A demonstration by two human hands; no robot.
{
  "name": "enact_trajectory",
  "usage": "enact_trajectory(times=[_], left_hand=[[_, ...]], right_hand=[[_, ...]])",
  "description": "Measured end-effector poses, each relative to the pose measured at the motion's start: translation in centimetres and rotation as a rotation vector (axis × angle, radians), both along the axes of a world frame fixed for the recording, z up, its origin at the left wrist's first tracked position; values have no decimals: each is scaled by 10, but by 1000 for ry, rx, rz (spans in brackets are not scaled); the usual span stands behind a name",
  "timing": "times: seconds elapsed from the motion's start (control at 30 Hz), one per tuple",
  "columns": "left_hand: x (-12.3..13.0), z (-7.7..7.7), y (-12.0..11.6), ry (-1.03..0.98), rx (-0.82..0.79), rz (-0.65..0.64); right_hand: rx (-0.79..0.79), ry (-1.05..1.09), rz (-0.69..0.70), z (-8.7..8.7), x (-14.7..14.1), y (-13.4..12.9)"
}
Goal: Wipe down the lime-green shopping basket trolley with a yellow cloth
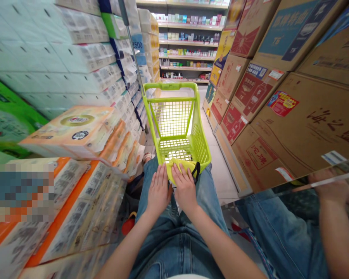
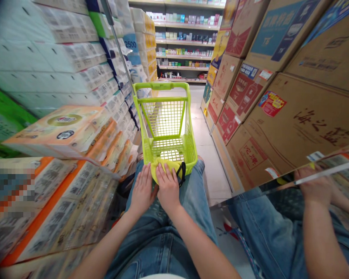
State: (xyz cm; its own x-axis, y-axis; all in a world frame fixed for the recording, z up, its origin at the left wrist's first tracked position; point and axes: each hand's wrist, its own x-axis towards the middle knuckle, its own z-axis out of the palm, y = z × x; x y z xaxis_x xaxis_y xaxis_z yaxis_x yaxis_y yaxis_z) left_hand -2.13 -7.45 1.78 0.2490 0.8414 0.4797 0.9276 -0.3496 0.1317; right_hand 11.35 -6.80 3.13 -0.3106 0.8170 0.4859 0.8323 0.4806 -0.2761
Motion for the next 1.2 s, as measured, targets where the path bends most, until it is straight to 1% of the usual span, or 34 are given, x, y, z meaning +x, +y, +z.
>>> enact_trajectory(times=[0.03, 0.1, 0.2, 0.3, 0.37, 0.4, 0.47, 0.53, 0.6, 0.7, 0.77, 0.83, 0.9, 1.0, 1.13, 1.2], left_hand=[[-1, 1, 0, 10, 0, -1], [-2, 2, -1, 26, 1, -2], [-2, 1, -1, 30, -1, 3], [0, 0, 0, 22, -8, 7], [2, -1, 0, 16, -11, 6], [2, -1, 0, 11, -11, 6], [3, -2, 0, -2, -7, 5], [4, -2, 0, -14, -2, 1], [5, -2, 0, -19, 4, 1], [4, -2, 1, -3, 5, 11], [3, -2, 0, 20, -3, 21], [1, 0, 0, 47, -13, 19], [-1, 1, 0, 64, -12, 12], [-2, 3, -1, 65, -8, 12], [1, 2, 0, 55, -16, 16], [3, 1, 0, 49, -12, 16]], right_hand=[[7, -8, 20, 0, 4, 0], [29, -30, 62, 0, 22, 0], [69, -45, 67, -1, 64, 4], [105, -13, -20, -2, 109, 13], [125, 16, -92, -2, 128, 19], [126, 29, -125, -2, 132, 20], [120, 54, -173, -3, 126, 20], [91, 66, -184, -3, 104, 15], [53, 57, -147, -3, 72, 7], [5, 31, -55, -2, 26, 0], [7, 34, -22, -1, 8, -2], [17, 27, 8, 0, 5, -1], [22, -4, 48, 0, 18, 1], [39, -37, 67, 0, 57, 5], [88, -13, -58, 1, 118, 16], [107, 0, -121, 0, 135, 21]])
